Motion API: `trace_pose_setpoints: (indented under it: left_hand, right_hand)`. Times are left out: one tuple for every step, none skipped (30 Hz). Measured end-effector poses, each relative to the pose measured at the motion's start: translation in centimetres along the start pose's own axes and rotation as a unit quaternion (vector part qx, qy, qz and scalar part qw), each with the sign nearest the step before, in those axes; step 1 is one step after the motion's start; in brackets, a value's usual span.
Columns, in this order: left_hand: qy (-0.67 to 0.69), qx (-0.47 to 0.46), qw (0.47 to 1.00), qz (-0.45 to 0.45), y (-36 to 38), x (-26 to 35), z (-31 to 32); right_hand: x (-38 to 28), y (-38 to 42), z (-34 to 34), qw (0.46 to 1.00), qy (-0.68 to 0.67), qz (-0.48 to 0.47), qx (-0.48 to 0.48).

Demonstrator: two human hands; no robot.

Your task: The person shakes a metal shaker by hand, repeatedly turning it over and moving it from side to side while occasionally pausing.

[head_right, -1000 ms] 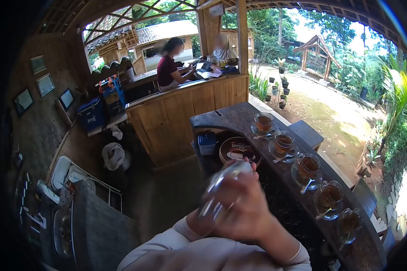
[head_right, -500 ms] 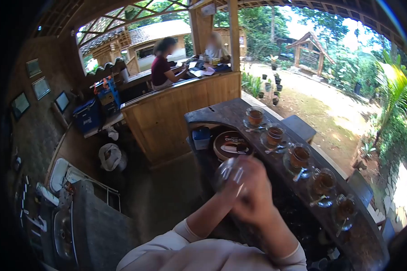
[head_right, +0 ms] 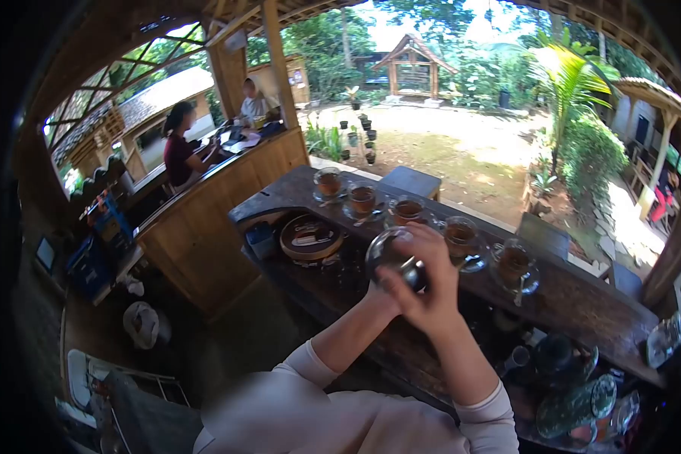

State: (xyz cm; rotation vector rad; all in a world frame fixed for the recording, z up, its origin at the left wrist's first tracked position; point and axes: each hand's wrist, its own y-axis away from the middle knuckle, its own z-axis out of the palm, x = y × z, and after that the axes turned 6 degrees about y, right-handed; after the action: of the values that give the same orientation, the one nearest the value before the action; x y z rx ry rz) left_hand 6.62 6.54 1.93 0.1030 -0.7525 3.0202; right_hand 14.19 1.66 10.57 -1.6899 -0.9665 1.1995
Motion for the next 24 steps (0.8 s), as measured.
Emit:
trace_pose_setpoints:
  left_hand:
    - [0.110, 0.151, 0.960, -0.209, -0.6, 0.8, 0.7]
    - [0.159, 0.036, 0.960, -0.228, -0.7, -0.6, 2.3]
    - [0.331, 0.130, 0.867, -0.348, -1.3, -0.3, 0.8]
    - [0.198, 0.056, 0.914, -0.349, -1.7, -0.4, 3.1]
    - [0.060, -0.024, 0.938, -0.341, -2.2, -0.9, 6.7]
    - [0.063, -0.051, 0.943, -0.323, -1.8, -1.9, 9.3]
    - [0.079, -0.098, 0.936, -0.328, -1.5, -2.9, 11.0]
    - [0.082, -0.091, 0.931, -0.345, -1.5, -4.1, 11.2]
    - [0.084, -0.087, 0.924, -0.363, -1.5, -5.5, 10.9]
    - [0.060, -0.060, 0.917, -0.390, -1.9, -7.0, 9.0]
    - [0.105, 0.046, 0.885, -0.452, -1.6, -8.5, 7.4]
    - [0.067, 0.055, 0.898, -0.431, -0.7, -10.5, 6.7]
    - [0.030, 0.064, 0.910, -0.408, 0.3, -12.4, 5.9]
    - [0.001, 0.187, 0.869, -0.458, 0.3, -12.7, 5.6]
    - [0.000, 0.172, 0.863, -0.475, 0.0, -13.4, 5.5]
    - [0.153, 0.147, 0.811, -0.546, 1.0, -12.7, 9.1]
    - [0.304, 0.132, 0.733, -0.595, 2.1, -12.5, 11.1]
    - [0.099, -0.031, 0.832, -0.544, 1.4, -14.0, 12.1]
    - [0.127, -0.147, 0.843, -0.501, 1.5, -14.8, 14.2]
    - [0.167, -0.174, 0.844, -0.479, 2.4, -15.2, 15.9]
    - [0.207, -0.200, 0.843, -0.454, 3.0, -15.6, 17.0]
    - [0.182, -0.173, 0.848, -0.466, 3.1, -16.4, 16.6]
    - [0.189, -0.114, 0.838, -0.500, 3.3, -17.7, 15.8]
    - [0.188, -0.067, 0.814, -0.545, 3.1, -19.6, 12.8]
  right_hand:
    - [0.4, -0.1, -1.0, 0.996, -0.034, 0.060, 0.061]
    - [-1.7, -0.9, -3.0, 0.998, 0.031, -0.036, 0.039]
    - [-4.7, -1.4, -4.8, 0.991, 0.062, -0.118, -0.016]
    - [-7.6, -1.3, -6.2, 0.982, 0.081, -0.166, -0.032]
    - [-9.6, -0.6, -7.2, 0.970, 0.100, -0.215, -0.049]
    - [-10.1, 0.4, -7.9, 0.970, 0.112, -0.210, -0.050]
    - [-10.4, 1.4, -8.6, 0.957, 0.127, -0.259, -0.024]
    - [-10.5, 2.3, -9.2, 0.941, 0.142, -0.308, 0.001]
    - [-10.2, 2.5, -9.1, 0.950, 0.127, -0.279, 0.064]
    - [-9.5, 2.6, -11.1, 0.955, 0.161, -0.248, 0.005]
    - [-6.8, 2.7, -12.3, 0.953, 0.192, -0.235, 0.002]
    - [-5.9, 2.7, -13.7, 0.963, 0.246, -0.106, -0.021]
    - [-4.3, 4.1, -13.3, 0.977, 0.143, 0.039, 0.154]
    - [-5.6, 4.5, -13.9, 0.968, 0.148, 0.057, 0.195]
    - [-6.8, 4.2, -14.8, 0.958, 0.151, 0.067, 0.235]
    - [-9.9, 3.4, -15.8, 0.963, 0.235, -0.031, 0.127]
    - [-13.5, 2.7, -16.4, 0.944, 0.308, -0.116, 0.009]
    - [-15.8, 2.7, -16.0, 0.926, 0.320, -0.201, -0.013]
    - [-17.3, 3.0, -15.7, 0.898, 0.329, -0.289, -0.037]
    - [-17.5, 3.9, -16.2, 0.887, 0.321, -0.332, -0.029]
    - [-17.2, 4.8, -16.9, 0.873, 0.311, -0.375, -0.023]
    - [-15.9, 5.1, -17.7, 0.860, 0.307, -0.407, 0.031]
    - [-15.5, 5.6, -19.0, 0.895, 0.302, -0.326, 0.036]
    - [-14.6, 6.0, -20.5, 0.909, 0.337, -0.241, 0.036]
